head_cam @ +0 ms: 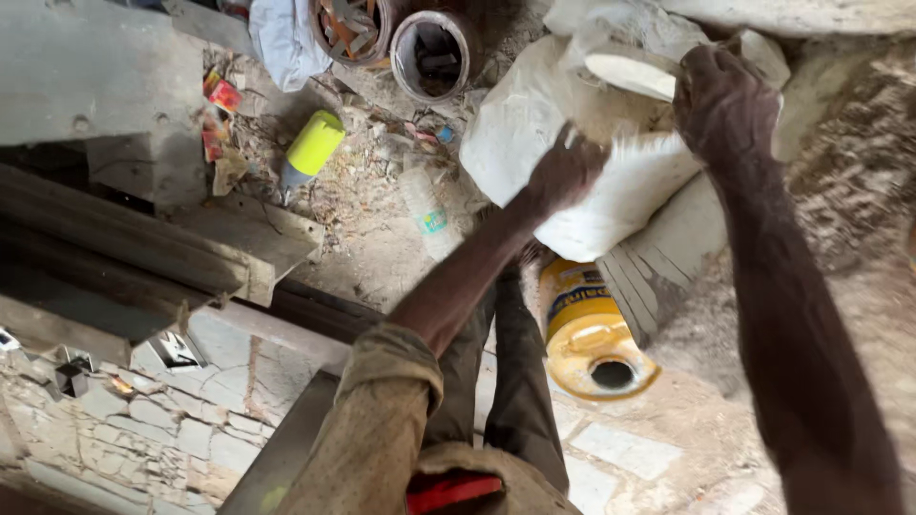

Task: The person scoops a white powder from a sack into a container, then pours it into a stone basin containing water. Using a trowel, they mix the powder and water together to form a cement paste.

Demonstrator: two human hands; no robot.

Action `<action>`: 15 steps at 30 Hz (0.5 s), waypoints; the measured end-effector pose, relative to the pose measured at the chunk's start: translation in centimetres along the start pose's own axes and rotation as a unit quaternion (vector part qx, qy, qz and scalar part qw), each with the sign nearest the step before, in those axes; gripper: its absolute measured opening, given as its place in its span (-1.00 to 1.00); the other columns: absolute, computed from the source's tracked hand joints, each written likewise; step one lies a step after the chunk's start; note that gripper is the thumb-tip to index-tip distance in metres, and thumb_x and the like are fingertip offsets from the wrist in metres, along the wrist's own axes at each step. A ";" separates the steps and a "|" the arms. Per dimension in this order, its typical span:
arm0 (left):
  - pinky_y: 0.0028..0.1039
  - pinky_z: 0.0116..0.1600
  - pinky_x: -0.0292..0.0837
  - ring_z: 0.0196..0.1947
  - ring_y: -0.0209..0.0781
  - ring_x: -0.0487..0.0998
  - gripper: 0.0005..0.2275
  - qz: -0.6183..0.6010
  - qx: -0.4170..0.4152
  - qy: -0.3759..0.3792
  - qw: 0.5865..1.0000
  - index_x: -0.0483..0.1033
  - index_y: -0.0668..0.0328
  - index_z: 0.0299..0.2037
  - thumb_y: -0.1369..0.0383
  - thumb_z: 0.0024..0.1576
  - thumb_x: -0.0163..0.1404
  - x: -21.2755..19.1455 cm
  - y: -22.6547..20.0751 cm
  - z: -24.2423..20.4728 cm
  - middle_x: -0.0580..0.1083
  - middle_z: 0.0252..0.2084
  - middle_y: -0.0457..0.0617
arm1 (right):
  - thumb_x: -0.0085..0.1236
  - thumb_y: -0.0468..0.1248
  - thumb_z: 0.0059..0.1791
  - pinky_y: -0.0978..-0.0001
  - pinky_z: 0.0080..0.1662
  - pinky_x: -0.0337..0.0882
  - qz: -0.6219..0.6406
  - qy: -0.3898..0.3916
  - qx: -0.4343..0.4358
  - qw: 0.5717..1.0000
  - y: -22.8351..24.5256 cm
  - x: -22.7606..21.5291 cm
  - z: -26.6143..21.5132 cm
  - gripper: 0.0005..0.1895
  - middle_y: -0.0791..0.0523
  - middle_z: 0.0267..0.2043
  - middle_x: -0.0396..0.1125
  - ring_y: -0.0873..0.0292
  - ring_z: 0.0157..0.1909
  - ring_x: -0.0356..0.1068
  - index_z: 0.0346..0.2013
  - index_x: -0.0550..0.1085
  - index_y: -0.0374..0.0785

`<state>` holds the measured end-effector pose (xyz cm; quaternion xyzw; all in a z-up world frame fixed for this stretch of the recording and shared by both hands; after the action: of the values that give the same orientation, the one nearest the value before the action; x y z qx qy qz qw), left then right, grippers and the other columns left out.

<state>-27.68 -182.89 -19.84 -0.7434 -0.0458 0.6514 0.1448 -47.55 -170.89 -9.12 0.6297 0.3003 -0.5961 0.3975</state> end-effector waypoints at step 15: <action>-0.03 0.26 0.32 0.05 0.15 0.46 -0.15 -0.008 -0.151 -0.306 0.940 0.42 0.33 0.12 -0.30 -0.19 -0.02 -2.6 -2.7 4.5 0.45 0.03 0.27 | 0.10 -0.29 0.24 0.43 -0.57 0.31 -0.102 0.128 -0.036 0.986 -6.3 8.1 -1.6 -0.85 0.00 -0.30 0.48 0.24 -0.43 0.39 -0.20 0.48 -0.26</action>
<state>-32.13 -180.23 -17.13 -0.5209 -0.1915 0.8317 0.0146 -51.21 -167.13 -18.11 0.6519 0.4330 -0.5369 0.3151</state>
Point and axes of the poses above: each hand's wrist, its own z-axis towards the middle knuckle, its own x-axis out of the palm, y = z × x, the point moved 1 cm from there along z, towards the middle knuckle
